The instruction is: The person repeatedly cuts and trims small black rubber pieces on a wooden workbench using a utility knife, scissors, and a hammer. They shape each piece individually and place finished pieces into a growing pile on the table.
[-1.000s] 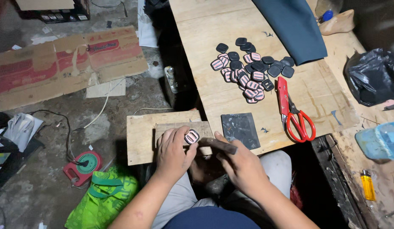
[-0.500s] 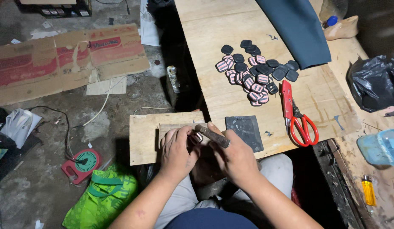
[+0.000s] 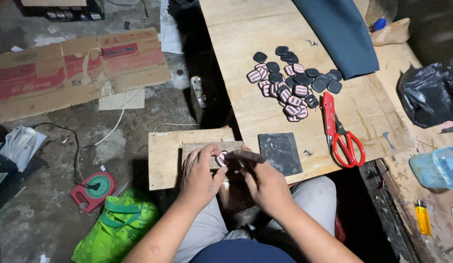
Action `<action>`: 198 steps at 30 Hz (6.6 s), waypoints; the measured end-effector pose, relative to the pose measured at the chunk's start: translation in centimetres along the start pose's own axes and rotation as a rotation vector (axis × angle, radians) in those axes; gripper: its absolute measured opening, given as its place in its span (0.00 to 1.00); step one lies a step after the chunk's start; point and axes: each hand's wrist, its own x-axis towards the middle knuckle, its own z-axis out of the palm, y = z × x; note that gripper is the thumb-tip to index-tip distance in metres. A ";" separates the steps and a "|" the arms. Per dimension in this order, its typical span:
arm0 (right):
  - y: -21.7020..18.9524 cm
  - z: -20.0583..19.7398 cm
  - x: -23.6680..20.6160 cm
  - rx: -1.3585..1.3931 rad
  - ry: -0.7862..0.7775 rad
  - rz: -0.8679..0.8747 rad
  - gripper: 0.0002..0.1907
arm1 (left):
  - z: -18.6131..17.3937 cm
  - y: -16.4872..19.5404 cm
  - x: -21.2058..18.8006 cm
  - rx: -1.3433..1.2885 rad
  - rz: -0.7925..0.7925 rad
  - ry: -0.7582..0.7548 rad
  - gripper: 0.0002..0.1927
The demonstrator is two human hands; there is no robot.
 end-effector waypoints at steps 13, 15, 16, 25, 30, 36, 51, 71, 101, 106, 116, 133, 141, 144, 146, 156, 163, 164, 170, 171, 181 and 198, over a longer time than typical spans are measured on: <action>0.3 0.8 -0.7 0.116 -0.053 -0.111 0.29 | 0.0 -0.1 0.2 0.034 0.040 0.009 0.29; 0.4 0.3 -0.3 0.128 -0.087 -0.133 0.29 | 0.0 -0.1 0.1 0.043 0.055 0.011 0.31; 0.5 0.3 -0.1 0.106 -0.105 -0.044 0.24 | -0.1 -0.1 0.1 0.044 0.049 0.003 0.31; 0.6 1.6 0.0 0.121 -0.015 -0.006 0.15 | -0.1 -0.1 0.7 0.072 0.014 -0.035 0.38; 0.5 1.8 -1.2 0.222 0.001 -0.032 0.20 | -0.2 0.0 0.5 0.111 0.085 0.005 0.38; 1.0 -0.5 -1.6 0.537 -0.072 0.548 0.18 | -0.1 0.1 0.1 0.135 0.038 -0.052 0.29; -1.4 -5.9 -4.5 0.107 0.057 -0.271 0.14 | 0.5 4.6 -0.4 -0.927 -0.594 -0.174 0.15; -1.0 -7.5 -4.3 0.078 -0.278 -0.198 0.12 | -0.7 6.4 -1.7 -0.658 -0.250 -0.339 0.12; -0.2 -5.8 -5.6 -0.044 0.027 -0.446 0.16 | 1.5 5.1 -1.9 -0.806 -0.614 -0.318 0.18; -0.3 -5.5 -5.9 -0.073 -0.032 -0.380 0.14 | 1.3 5.8 -2.0 -0.807 -0.541 -0.319 0.16; 1.5 -7.2 -4.4 0.154 -0.384 -0.138 0.10 | 0.9 7.7 -3.4 -0.487 -0.088 -0.290 0.14; 0.3 -7.3 -4.9 0.345 -0.301 0.107 0.09 | 1.4 5.2 -2.6 -0.742 -0.497 -0.337 0.09; 1.1 -6.6 -5.0 0.406 -0.282 0.134 0.08 | 1.2 5.3 -2.9 -0.614 -0.368 -0.372 0.09; 1.1 -6.4 -5.0 0.354 -0.254 0.068 0.08 | 1.2 5.3 -3.0 -0.617 -0.316 -0.382 0.10; 0.9 -6.5 -5.1 0.260 -0.227 -0.071 0.08 | 1.1 5.4 -3.0 -0.526 -0.213 -0.336 0.10; -1.2 -4.7 -5.4 -0.158 -0.111 -0.186 0.10 | 0.9 6.4 -2.7 -0.401 -0.149 -0.281 0.10; -1.0 -4.7 -5.1 -0.058 -0.098 -0.260 0.11 | 1.2 5.0 -1.9 -0.394 -0.316 -0.200 0.10; -0.9 -4.8 -5.1 -0.027 -0.104 -0.265 0.11 | 1.3 4.7 -1.7 -0.580 -0.388 -0.194 0.11; -0.4 -4.3 -5.2 0.143 -0.087 -0.191 0.09 | 1.4 3.9 -2.3 -0.733 -0.459 -0.221 0.15; -0.4 -4.2 -5.1 0.175 -0.062 -0.188 0.09 | 1.4 4.0 -2.4 -0.755 -0.500 -0.227 0.16; -0.5 -4.7 -4.9 0.103 -0.039 -0.187 0.09 | 0.7 5.8 -2.4 -0.445 -0.188 -0.222 0.10; -1.1 -4.9 -4.4 -0.136 -0.292 0.188 0.17 | 2.2 1.7 -0.4 -0.777 -0.659 -0.161 0.12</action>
